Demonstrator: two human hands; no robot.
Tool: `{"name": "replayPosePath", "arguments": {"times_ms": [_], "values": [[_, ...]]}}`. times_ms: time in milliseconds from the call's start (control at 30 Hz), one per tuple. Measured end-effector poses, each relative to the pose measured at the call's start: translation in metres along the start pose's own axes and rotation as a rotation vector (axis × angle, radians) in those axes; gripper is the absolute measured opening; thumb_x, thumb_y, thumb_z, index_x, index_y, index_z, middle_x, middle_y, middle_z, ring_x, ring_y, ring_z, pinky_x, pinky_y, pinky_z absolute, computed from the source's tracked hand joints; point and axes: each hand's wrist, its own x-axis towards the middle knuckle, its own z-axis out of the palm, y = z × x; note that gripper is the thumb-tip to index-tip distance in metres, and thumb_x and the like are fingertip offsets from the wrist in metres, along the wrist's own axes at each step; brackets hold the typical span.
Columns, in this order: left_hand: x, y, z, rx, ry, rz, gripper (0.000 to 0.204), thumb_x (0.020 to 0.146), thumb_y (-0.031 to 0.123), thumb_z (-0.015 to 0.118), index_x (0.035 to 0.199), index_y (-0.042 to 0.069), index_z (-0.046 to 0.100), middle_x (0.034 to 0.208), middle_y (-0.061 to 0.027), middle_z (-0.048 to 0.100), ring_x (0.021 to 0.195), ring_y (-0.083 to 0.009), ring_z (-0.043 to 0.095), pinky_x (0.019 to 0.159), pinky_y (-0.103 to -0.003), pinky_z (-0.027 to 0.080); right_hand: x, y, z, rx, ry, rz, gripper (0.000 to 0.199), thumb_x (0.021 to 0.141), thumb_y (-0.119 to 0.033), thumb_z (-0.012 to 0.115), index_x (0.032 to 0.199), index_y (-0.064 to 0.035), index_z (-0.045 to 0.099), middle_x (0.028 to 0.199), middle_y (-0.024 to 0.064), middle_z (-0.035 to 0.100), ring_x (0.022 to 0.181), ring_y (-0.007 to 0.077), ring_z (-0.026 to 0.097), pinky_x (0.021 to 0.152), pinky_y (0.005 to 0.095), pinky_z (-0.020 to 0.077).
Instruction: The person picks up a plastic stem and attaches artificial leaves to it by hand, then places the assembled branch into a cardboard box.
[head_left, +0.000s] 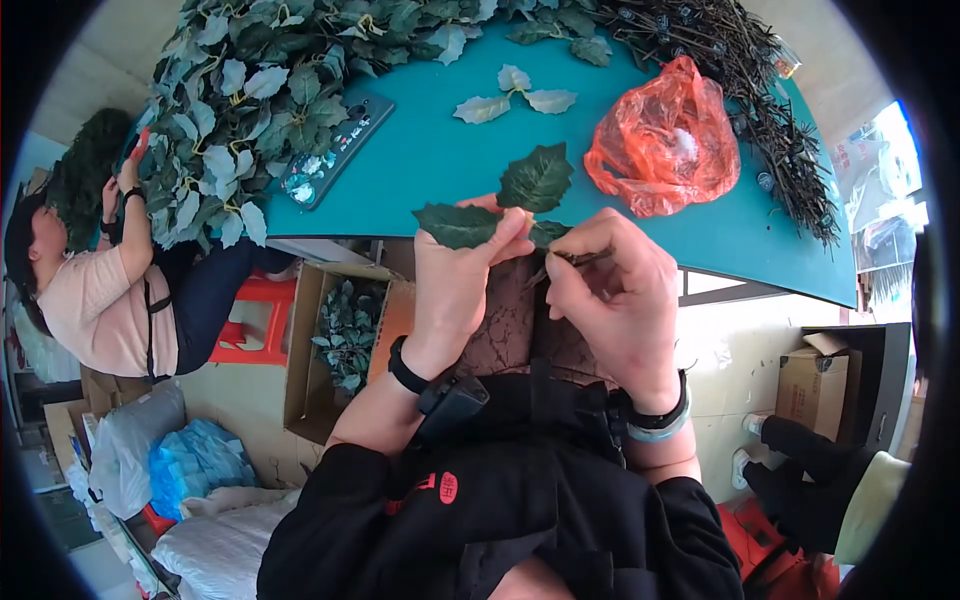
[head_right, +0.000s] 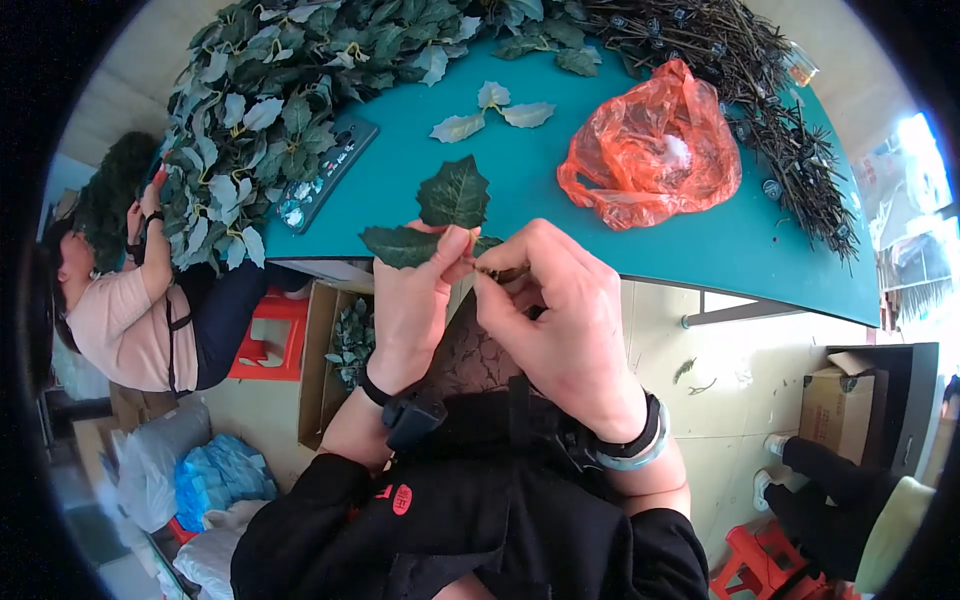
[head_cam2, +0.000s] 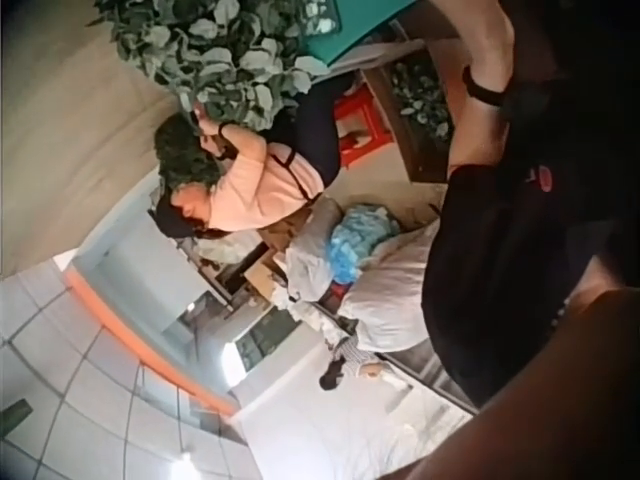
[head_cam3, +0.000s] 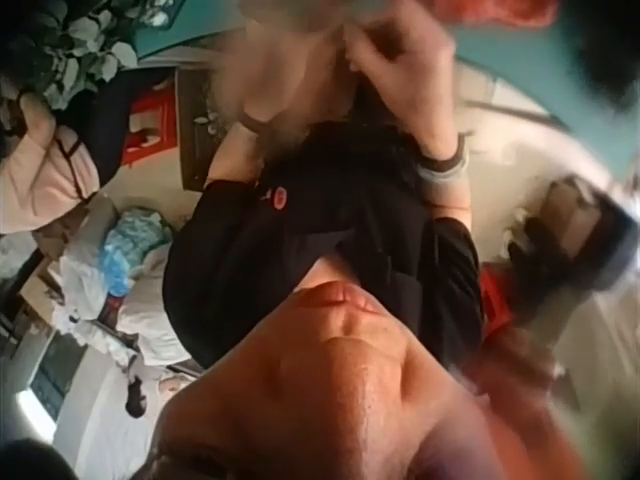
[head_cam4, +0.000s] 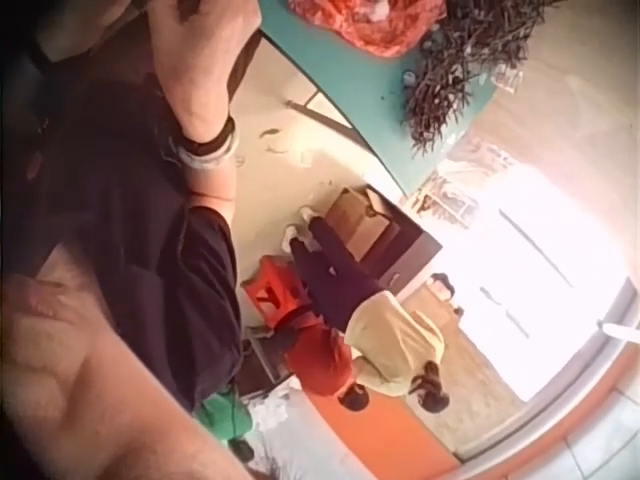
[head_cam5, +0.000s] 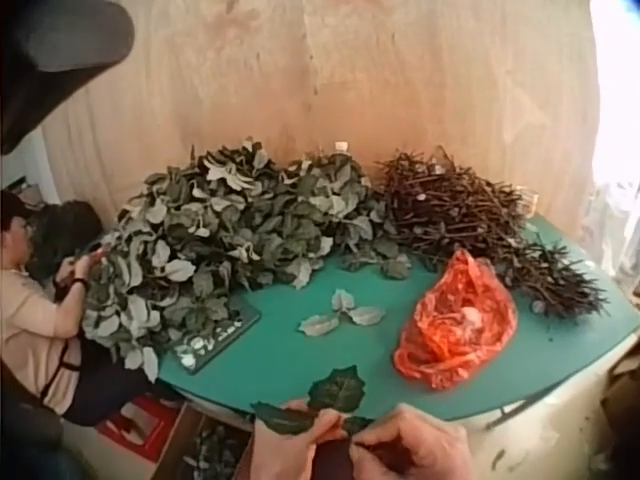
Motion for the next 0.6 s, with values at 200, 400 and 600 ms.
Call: {"name": "replayPosePath", "arguments": {"times_ms": [200, 400, 600], "values": [[-0.012, -0.008, -0.002, 0.04, -0.087, 0.092, 0.02, 0.083, -0.003, 0.064, 0.103, -0.003, 0.063, 0.092, -0.0105, 0.066, 0.08, -0.0147, 0.065, 0.068, -0.025, 0.054, -0.003, 0.007, 0.011, -0.125, 0.101, -0.054, 0.009, 0.077, 0.01, 0.06, 0.079, 0.0033, 0.054, 0.074, 0.0049, 0.055, 0.056, 0.0083, 0.059, 0.048, 0.0195, 0.0464], [-0.019, -0.003, 0.0, 0.025, -0.093, 0.102, 0.019, 0.082, -0.004, 0.064, 0.101, -0.003, 0.065, 0.092, -0.0098, 0.068, 0.079, -0.012, 0.064, 0.069, -0.022, 0.052, -0.005, 0.008, 0.016, -0.175, 0.118, -0.051, 0.01, 0.077, 0.01, 0.059, 0.079, 0.0036, 0.052, 0.073, 0.0051, 0.054, 0.057, 0.0088, 0.06, 0.05, 0.0199, 0.047], [-0.021, 0.0, 0.0, 0.078, -0.067, 0.119, 0.02, 0.081, -0.005, 0.065, 0.101, -0.004, 0.065, 0.091, -0.0094, 0.068, 0.079, -0.0108, 0.063, 0.071, -0.021, 0.05, -0.005, 0.006, 0.019, -0.197, 0.122, -0.018, 0.012, 0.076, 0.006, 0.063, 0.081, 0.002, 0.053, 0.073, 0.0077, 0.054, 0.058, 0.0155, 0.06, 0.052, 0.0241, 0.0484]]}}
